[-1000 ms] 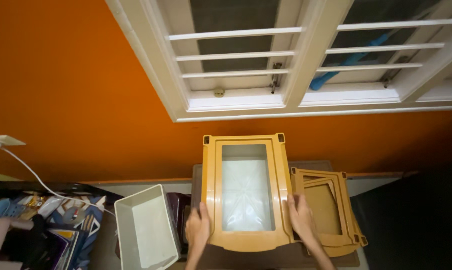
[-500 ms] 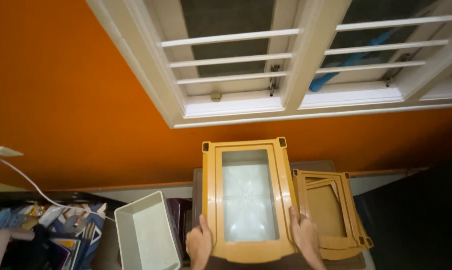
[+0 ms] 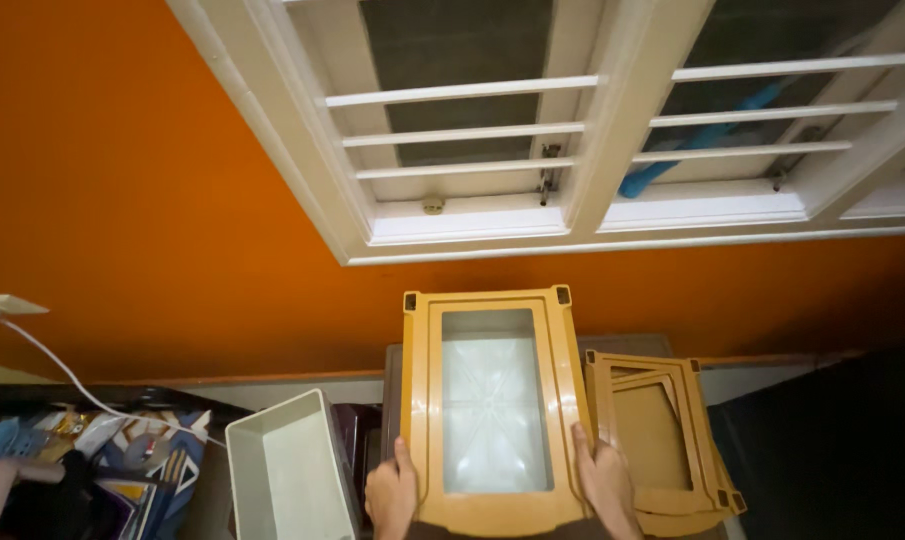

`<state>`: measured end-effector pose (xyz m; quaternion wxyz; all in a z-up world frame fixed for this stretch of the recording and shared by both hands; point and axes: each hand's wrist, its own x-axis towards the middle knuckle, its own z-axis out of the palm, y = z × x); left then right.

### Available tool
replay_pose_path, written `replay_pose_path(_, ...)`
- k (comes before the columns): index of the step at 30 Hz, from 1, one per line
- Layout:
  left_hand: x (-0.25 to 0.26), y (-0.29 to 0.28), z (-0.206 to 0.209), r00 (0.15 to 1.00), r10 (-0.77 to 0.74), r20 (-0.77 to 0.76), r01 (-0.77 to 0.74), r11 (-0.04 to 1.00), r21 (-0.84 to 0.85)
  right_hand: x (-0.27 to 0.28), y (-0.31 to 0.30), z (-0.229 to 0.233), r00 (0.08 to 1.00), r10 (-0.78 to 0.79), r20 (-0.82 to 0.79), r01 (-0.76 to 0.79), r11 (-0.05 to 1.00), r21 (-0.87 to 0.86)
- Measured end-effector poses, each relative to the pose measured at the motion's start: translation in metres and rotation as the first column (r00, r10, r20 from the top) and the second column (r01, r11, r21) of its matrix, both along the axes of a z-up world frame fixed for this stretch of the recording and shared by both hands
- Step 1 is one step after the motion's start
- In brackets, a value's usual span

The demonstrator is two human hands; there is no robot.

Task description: The person assembles a plastic storage unit by placing white bins into yellow frames and attaching small yellow corner pieces. They repeat this process for multiple units, stacking the assembled frames and bins on a table.

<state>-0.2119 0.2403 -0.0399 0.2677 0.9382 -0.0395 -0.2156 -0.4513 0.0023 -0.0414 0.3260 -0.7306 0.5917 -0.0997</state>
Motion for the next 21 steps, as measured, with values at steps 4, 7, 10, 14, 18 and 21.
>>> replay_pose_path(4, -0.001, -0.001, -0.003, 0.995, -0.069, -0.067, 0.068, 0.997, -0.024, 0.0, -0.011, 0.001, 0.998, 0.046, -0.046, -0.046, 0.999, -0.001)
replay_pose_path(7, -0.001, -0.006, 0.002, 0.993, -0.071, -0.094, 0.062, 0.994, -0.094, 0.001, -0.021, 0.005, 0.982, 0.126, -0.138, -0.113, 0.989, 0.1)
replay_pose_path(10, 0.009, -0.017, 0.014, 0.991, -0.132, 0.006, 0.131, 0.982, -0.136, -0.001, -0.035, 0.017, 0.933, 0.249, -0.261, -0.21, 0.963, 0.17)
replay_pose_path(14, 0.036, -0.051, 0.035, 0.903, -0.288, 0.318, 0.349, 0.924, -0.153, 0.016, -0.055, 0.042, 0.946, 0.27, -0.178, -0.264, 0.963, 0.057)
replay_pose_path(18, 0.078, -0.108, 0.058, 0.755, -0.365, 0.544, 0.485, 0.87, -0.09, 0.06, -0.085, 0.072, 0.944, 0.325, 0.066, -0.291, 0.908, -0.302)
replay_pose_path(21, 0.112, -0.156, 0.064, 0.732, -0.369, 0.572, 0.507, 0.856, -0.097, 0.109, -0.121, 0.085, 0.919, 0.376, 0.12, -0.31, 0.875, -0.371)
